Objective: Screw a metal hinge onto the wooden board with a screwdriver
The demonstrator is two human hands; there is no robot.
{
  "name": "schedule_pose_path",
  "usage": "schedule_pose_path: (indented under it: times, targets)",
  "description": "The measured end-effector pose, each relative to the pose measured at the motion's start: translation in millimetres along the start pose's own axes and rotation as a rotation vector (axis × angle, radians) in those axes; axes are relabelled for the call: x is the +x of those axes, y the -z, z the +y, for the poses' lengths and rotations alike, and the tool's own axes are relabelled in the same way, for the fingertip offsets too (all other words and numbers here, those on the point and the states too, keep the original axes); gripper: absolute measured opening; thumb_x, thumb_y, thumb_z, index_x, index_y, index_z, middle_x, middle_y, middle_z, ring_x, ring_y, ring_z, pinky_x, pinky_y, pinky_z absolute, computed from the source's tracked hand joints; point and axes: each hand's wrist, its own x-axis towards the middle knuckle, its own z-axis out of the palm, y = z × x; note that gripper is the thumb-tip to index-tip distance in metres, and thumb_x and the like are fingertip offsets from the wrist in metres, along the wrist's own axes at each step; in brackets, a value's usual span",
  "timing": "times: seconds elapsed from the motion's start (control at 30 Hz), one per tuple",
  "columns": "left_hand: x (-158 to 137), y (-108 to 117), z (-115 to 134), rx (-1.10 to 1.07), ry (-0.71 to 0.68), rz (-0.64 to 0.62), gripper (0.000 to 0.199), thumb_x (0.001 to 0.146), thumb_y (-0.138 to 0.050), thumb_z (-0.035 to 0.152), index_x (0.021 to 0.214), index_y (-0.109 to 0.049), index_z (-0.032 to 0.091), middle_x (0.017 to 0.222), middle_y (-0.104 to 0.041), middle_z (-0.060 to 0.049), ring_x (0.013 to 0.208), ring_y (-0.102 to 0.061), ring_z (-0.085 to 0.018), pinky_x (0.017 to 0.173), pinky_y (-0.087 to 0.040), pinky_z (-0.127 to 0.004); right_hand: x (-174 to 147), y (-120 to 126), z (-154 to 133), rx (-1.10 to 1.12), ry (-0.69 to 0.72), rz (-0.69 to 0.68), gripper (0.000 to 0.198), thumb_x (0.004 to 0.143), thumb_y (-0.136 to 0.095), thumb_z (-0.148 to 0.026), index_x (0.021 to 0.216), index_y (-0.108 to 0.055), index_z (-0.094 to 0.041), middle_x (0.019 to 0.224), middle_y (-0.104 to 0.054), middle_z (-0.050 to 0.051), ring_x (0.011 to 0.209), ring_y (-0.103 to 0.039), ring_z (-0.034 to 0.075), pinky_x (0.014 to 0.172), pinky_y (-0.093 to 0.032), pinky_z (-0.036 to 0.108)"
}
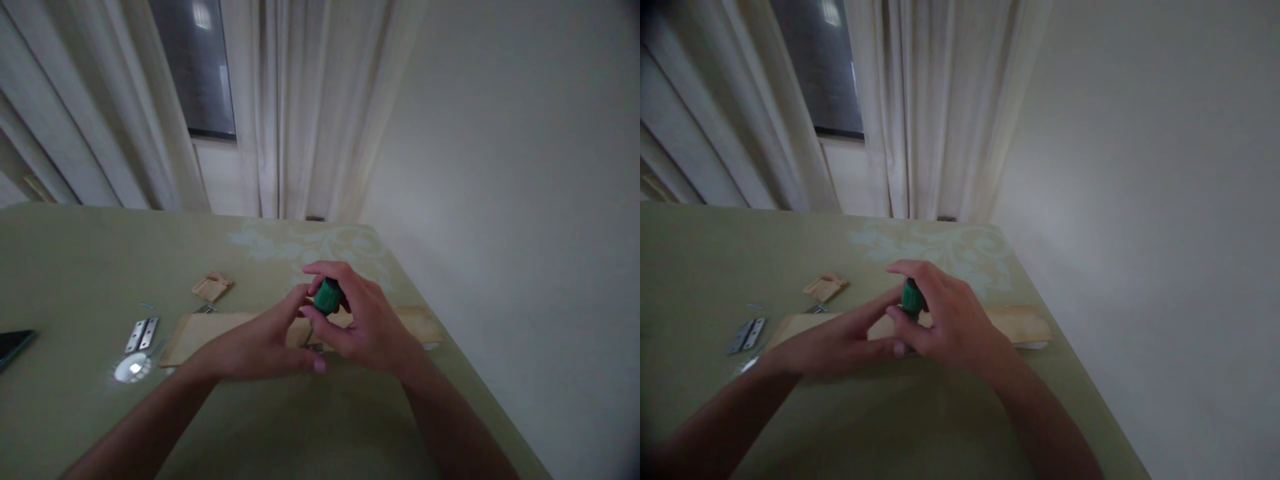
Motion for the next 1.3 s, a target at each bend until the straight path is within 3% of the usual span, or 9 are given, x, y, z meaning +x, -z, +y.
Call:
schedule_pose_path:
  times: [0.07,0.13,0.27,0.33,0.47,0.63,0.93,1.13,1.3]
  targets:
    - [-4,8,1,0.034,0.003,-0.006,0.049,0.104,-0.071,0.045,0.147,-0.061,0.024,0.151,-0.067,-0.011,0.146,-0.059,-0.031,0.128,-0.044,-0.052,0,1,-1,0.003,-0.013,-0.002,0.052,0.100,-0.076,-0.023,0.147,-0.055,-0.030,0.110,-0.073,0.000,0.076,-0.064,0.012,0.072,-0.053,0.026]
    - [-3,12,-4,0.028,-0.016,0.057,0.029,0.106,-0.067,0.042,0.127,-0.069,0.023,0.135,-0.073,-0.009,0.131,-0.066,-0.028,0.120,-0.051,-0.047,1,1,-2,0.042,-0.005,-0.010,0.054,0.098,-0.079,-0.024,0.146,-0.054,-0.030,0.109,-0.074,-0.001,0.080,-0.067,0.013,0.076,-0.055,0.026]
    - [3,11,-19,0.015,0.038,0.224,0.044,0.085,-0.091,0.045,0.109,-0.063,0.021,0.109,-0.072,-0.003,0.102,-0.068,-0.023,0.094,-0.058,-0.037,1,0,-4,0.073,-0.010,0.027,0.052,0.096,-0.078,-0.021,0.141,-0.054,-0.030,0.101,-0.075,-0.004,0.081,-0.071,0.012,0.076,-0.056,0.025]
    - [4,13,-21,0.140,0.110,0.130,0.045,0.082,-0.092,0.044,0.108,-0.064,0.021,0.102,-0.071,0.000,0.096,-0.067,-0.022,0.086,-0.056,-0.034,1,2,-3,0.017,-0.026,0.090,0.048,0.097,-0.077,-0.021,0.139,-0.056,-0.031,0.098,-0.074,-0.005,0.077,-0.070,0.011,0.074,-0.056,0.024]
    - [4,12,-11,0.376,0.164,-0.194,0.012,0.095,-0.073,0.021,0.107,-0.077,0.021,0.096,-0.073,0.000,0.087,-0.068,-0.019,0.078,-0.050,-0.029,-1,13,-3,-0.048,-0.016,0.264,0.043,0.097,-0.079,-0.023,0.135,-0.059,-0.030,0.094,-0.072,-0.004,0.071,-0.066,0.011,0.069,-0.055,0.025]
    - [8,-3,-7,0.670,0.090,-0.196,0.022,0.098,-0.066,0.007,0.096,-0.083,0.020,0.104,-0.078,-0.005,0.096,-0.074,-0.020,0.085,-0.050,-0.030,-1,27,-3,-0.127,-0.023,0.386,0.041,0.096,-0.081,-0.025,0.132,-0.061,-0.030,0.091,-0.071,-0.005,0.069,-0.065,0.011,0.067,-0.055,0.025]
    - [7,-28,-24,1.256,-0.127,-0.172,0.008,0.097,-0.079,0.011,0.094,-0.078,0.018,0.091,-0.079,-0.008,0.091,-0.076,-0.026,0.076,-0.052,-0.035,1,24,14,-0.282,-0.024,0.256,0.034,0.101,-0.075,-0.028,0.132,-0.062,-0.028,0.091,-0.075,-0.003,0.068,-0.068,0.013,0.067,-0.055,0.026]
    - [3,-27,-15,1.247,-0.115,-0.159,0.010,0.097,-0.080,0.011,0.092,-0.078,0.020,0.090,-0.080,-0.005,0.089,-0.076,-0.025,0.074,-0.050,-0.035,4,15,25,-0.348,0.011,0.129,0.035,0.104,-0.071,-0.027,0.137,-0.060,-0.026,0.097,-0.078,0.000,0.074,-0.072,0.015,0.074,-0.056,0.028]
    - [5,-26,-11,1.294,-0.074,-0.204,0.008,0.099,-0.077,0.011,0.095,-0.078,0.018,0.094,-0.081,-0.008,0.091,-0.077,-0.027,0.074,-0.050,-0.038,5,9,23,-0.384,0.114,0.049,0.003,0.105,-0.068,-0.024,0.104,-0.065,-0.023,0.091,-0.078,0.003,0.082,-0.073,0.018,0.077,-0.054,0.030]
